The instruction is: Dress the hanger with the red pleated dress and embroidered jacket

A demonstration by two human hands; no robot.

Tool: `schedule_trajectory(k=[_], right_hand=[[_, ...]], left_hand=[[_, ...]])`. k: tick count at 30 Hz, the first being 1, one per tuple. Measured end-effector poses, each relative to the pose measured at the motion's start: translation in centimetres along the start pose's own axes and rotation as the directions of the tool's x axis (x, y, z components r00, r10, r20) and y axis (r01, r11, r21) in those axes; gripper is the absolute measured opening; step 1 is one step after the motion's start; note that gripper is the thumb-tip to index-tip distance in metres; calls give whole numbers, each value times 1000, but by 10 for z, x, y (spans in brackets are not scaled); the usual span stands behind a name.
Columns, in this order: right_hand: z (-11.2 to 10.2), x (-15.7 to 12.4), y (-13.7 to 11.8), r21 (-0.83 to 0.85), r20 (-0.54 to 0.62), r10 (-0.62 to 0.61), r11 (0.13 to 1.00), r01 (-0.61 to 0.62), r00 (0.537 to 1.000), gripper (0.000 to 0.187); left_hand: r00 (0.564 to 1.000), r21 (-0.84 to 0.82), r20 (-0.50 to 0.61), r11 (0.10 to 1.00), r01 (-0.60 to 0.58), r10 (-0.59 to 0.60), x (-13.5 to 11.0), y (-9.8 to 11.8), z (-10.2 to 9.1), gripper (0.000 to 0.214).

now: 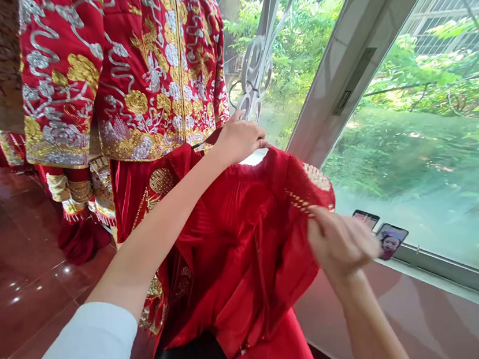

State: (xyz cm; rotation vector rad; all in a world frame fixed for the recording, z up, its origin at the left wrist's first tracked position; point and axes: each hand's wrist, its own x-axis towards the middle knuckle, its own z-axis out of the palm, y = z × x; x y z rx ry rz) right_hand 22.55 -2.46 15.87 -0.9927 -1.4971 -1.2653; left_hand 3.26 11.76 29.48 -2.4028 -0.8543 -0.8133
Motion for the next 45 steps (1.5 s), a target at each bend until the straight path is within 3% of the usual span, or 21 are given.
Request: schedule_trajectory(k=[4,7,9,11,12,13,15,16,17,20,22,25,29,31,33,34,36,38,40,43,45], right_hand=[[8,-42,-29,195,134,-97,978,70,986,21],[9,-52,-39,256,163,-55,967,12,985,22],[11,-50,-34,360,244,-40,932,-52,969,16],[17,-45,-19,470,279,86,856,-214,956,12],[20,-41,-8,513,251,219,796,-321,943,13],[22,-36,3,549,204,377,720,-425,903,16],[26,-21,24,607,146,623,557,-567,769,21],[27,-11,31,608,168,668,508,-609,725,24],[28,2,34,576,217,666,502,-645,713,27],[32,45,21,271,411,543,694,-667,732,37],[41,71,0,13,498,488,823,-569,717,41],[63,93,-28,-202,593,436,894,-399,677,39],[86,102,-20,-203,721,322,945,-257,614,21],[91,109,0,-155,753,322,934,-321,574,22],[91,121,20,-101,750,383,872,-478,539,28],[89,127,28,-77,729,422,833,-548,539,31],[84,134,32,-48,645,481,801,-597,593,34],[77,131,22,-75,572,465,850,-521,676,32],[71,116,5,-133,578,390,912,-389,717,28],[66,84,-19,-168,687,292,955,-245,666,26],[61,62,-26,-105,719,236,967,-233,654,29]], left_hand=[[999,25,39,1000,2,-3,-2,-3,-1,37],[996,55,80,998,25,-30,-3,-4,-2,36],[998,69,64,997,25,-30,-4,-4,-3,36],[999,80,47,997,3,-7,-5,-4,-3,37],[999,85,46,996,-11,7,-6,-5,-4,38],[999,90,51,996,-22,18,-6,-5,-5,39],[998,99,64,995,-26,19,-6,-5,-6,40],[997,101,70,995,-20,13,-6,-5,-7,40],[997,103,74,995,-11,4,-6,-4,-7,40],[998,110,58,994,15,-22,-5,-1,-5,39],[999,130,28,991,32,-36,-4,0,-2,37],[998,163,-26,985,52,-48,-4,1,4,33],[995,154,-73,985,81,-70,-3,1,10,28],[994,156,-71,983,99,-89,-1,2,12,27],[992,161,-60,980,121,-113,2,6,12,27],[990,161,-56,978,134,-127,3,8,12,28],[986,154,-48,974,166,-160,7,14,11,31],[983,141,-46,973,184,-179,10,18,11,32],[982,122,-48,974,189,-184,11,20,12,32],[983,61,-88,984,165,-159,11,17,15,32],[982,8,-129,990,138,-136,11,14,18,31]])
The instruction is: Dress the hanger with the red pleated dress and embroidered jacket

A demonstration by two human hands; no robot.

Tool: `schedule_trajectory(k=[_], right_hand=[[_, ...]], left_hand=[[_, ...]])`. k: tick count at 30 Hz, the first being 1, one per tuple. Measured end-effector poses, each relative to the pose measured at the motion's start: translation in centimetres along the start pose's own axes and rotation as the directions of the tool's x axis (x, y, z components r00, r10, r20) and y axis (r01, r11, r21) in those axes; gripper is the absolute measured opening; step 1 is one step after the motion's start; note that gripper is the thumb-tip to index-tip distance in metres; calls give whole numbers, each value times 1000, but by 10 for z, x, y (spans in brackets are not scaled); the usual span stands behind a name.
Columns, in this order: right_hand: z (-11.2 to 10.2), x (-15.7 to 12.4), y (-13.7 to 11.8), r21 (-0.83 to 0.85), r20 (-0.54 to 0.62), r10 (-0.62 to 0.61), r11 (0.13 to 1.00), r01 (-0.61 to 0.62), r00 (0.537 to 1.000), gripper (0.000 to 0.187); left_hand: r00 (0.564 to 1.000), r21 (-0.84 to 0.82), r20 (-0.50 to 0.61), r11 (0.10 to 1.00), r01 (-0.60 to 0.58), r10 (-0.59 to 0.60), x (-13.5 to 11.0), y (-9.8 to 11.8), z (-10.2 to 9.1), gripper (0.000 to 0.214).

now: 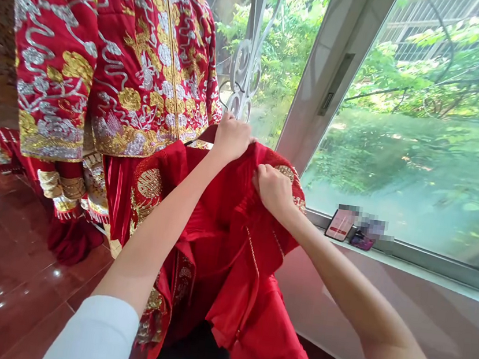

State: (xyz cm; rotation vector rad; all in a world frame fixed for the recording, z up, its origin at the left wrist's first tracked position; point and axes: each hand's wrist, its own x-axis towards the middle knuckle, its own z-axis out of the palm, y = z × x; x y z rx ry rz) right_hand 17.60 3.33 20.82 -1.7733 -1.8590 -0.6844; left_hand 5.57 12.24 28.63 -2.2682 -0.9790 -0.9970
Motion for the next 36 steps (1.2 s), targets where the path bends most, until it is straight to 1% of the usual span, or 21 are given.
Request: schedule_trajectory(k=[1,3,4,5,6,7,8,9,11,15,17,20,21,23,25,28,29,31,33,34,36], right_hand=[[5,-10,2,48,-33,-31,998,33,999,30],[12,-30,11,147,-177,-77,984,103,981,32],[15,-40,17,173,-244,-80,977,125,966,39],[19,-49,23,178,-287,-71,976,126,955,52],[24,-57,29,162,-303,-52,981,105,952,65],[28,-63,35,132,-300,-28,989,71,953,71],[32,-67,40,102,-292,-10,994,41,956,68],[34,-70,46,84,-290,-5,996,31,957,60],[34,-72,54,100,-321,-20,993,54,947,51],[33,-80,58,157,-449,-2,984,81,893,58],[40,-86,51,126,-424,-38,987,101,905,60],[54,-91,33,106,-259,-72,989,103,963,60],[54,-91,26,128,-229,-59,988,90,972,58],[47,-88,9,231,-254,-13,970,74,967,53],[30,-79,-12,369,-336,32,924,100,941,42],[4,-51,-46,520,-396,15,828,211,918,25],[-2,-36,-55,535,-411,-4,808,245,912,22],[-8,1,-66,521,-455,1,811,265,890,22],[-7,42,-66,509,-472,60,833,216,879,31],[-5,61,-62,525,-445,84,831,185,891,39],[1,91,-53,576,-320,69,806,136,945,48]], left_hand=[[1000,-20,-15,1000,-4,3,0,-1,1,31],[999,-45,-30,999,16,-18,-1,0,4,35],[998,-57,-42,998,33,-35,-1,2,6,37],[997,-72,-59,996,48,-53,-2,3,7,40],[995,-90,-80,994,58,-65,-2,5,9,42],[992,-109,-99,992,62,-73,-2,6,11,44],[991,-123,-112,990,61,-75,-2,6,12,45],[990,-133,-118,989,61,-76,-2,6,13,46],[990,-136,-109,988,73,-89,-2,6,13,46],[990,-80,-32,988,131,-134,-4,11,7,46],[991,-35,6,990,137,-137,-7,16,5,46],[997,-6,41,998,58,-58,-14,19,-3,41],[998,-23,55,1000,15,-14,-17,17,-9,38],[998,-71,52,997,-41,45,-26,8,-29,32],[1000,-89,1,996,-22,22,-42,-11,-58,31],[988,-58,-63,989,135,-139,-76,-55,-99,31],[976,-63,-44,976,210,-213,-89,-71,-108,32],[936,-108,123,934,342,-329,-111,-101,-117,35],[906,-226,294,899,376,-305,-126,-119,-117,41],[906,-301,340,883,360,-253,-129,-123,-115,44],[923,-415,358,861,293,-141,-130,-121,-111,48]])
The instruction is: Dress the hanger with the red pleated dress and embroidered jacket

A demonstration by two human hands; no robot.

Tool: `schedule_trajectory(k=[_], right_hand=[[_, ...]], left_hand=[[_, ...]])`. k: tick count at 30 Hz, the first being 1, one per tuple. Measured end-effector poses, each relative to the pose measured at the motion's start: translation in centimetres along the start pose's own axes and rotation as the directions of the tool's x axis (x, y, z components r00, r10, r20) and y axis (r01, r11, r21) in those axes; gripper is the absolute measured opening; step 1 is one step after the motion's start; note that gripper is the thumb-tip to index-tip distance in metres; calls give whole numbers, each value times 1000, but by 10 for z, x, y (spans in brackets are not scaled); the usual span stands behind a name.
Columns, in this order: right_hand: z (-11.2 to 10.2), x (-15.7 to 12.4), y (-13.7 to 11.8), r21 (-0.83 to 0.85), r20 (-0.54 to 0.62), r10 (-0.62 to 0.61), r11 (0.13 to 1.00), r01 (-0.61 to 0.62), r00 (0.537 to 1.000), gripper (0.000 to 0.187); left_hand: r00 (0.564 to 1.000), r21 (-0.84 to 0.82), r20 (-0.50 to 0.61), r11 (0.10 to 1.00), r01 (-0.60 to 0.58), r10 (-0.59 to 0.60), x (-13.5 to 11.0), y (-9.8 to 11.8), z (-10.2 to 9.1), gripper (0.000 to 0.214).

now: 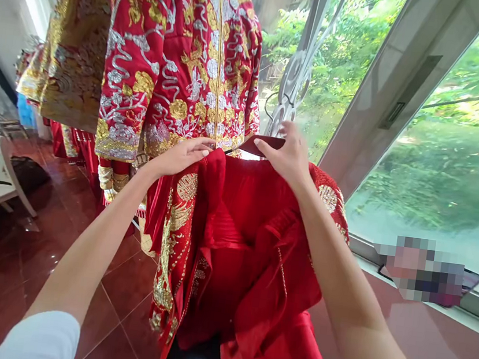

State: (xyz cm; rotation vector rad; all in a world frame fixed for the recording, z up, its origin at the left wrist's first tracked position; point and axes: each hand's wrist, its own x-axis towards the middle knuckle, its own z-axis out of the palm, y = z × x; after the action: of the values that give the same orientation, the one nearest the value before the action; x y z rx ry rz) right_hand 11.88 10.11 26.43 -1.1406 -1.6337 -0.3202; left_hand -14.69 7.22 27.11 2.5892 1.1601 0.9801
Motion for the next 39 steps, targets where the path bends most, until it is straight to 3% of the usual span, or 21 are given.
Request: schedule_trajectory(k=[3,5,7,11,19,23,26,30,32,33,35,37,39], right_hand=[[5,13,13,8,139,72,997,-74,988,49],[6,9,12,-21,94,117,993,-115,989,51],[4,2,7,-34,50,135,991,-133,990,48],[0,-1,-3,-40,81,101,994,-98,992,36],[-7,7,-10,-52,129,79,996,-72,989,41],[-5,4,-12,-78,110,52,996,-44,993,39],[-1,2,-12,-98,84,50,994,-41,995,37],[3,4,-9,-140,98,38,990,-24,994,31],[-3,-3,-7,-146,75,0,989,11,997,27],[-9,-12,-8,-144,36,-23,989,28,999,27],[-27,-45,-11,-136,-112,-53,990,38,992,27],[-44,-100,-17,-104,-310,-34,995,2,950,22],[-49,-167,-21,-10,-460,40,999,-50,887,6]], left_hand=[[999,59,18,997,-44,43,5,15,8,41],[999,141,-44,990,-17,24,8,23,13,30],[989,166,-147,986,23,2,9,26,16,33],[959,67,-283,996,52,-31,15,19,19,38],[903,-135,-428,991,-14,-45,35,6,13,27],[847,-267,-525,961,-70,-84,48,-2,8,29],[875,-255,-478,965,-55,-76,55,-7,8,29],[969,-87,-249,996,-25,2,57,-8,16,35],[979,43,-199,999,-32,40,50,-5,20,40],[972,115,-231,993,-29,55,41,-3,23,41],[911,250,-402,968,17,88,10,4,34,38],[772,319,-620,943,88,138,-37,14,59,28],[603,283,-779,955,91,174,-89,26,101,16]])
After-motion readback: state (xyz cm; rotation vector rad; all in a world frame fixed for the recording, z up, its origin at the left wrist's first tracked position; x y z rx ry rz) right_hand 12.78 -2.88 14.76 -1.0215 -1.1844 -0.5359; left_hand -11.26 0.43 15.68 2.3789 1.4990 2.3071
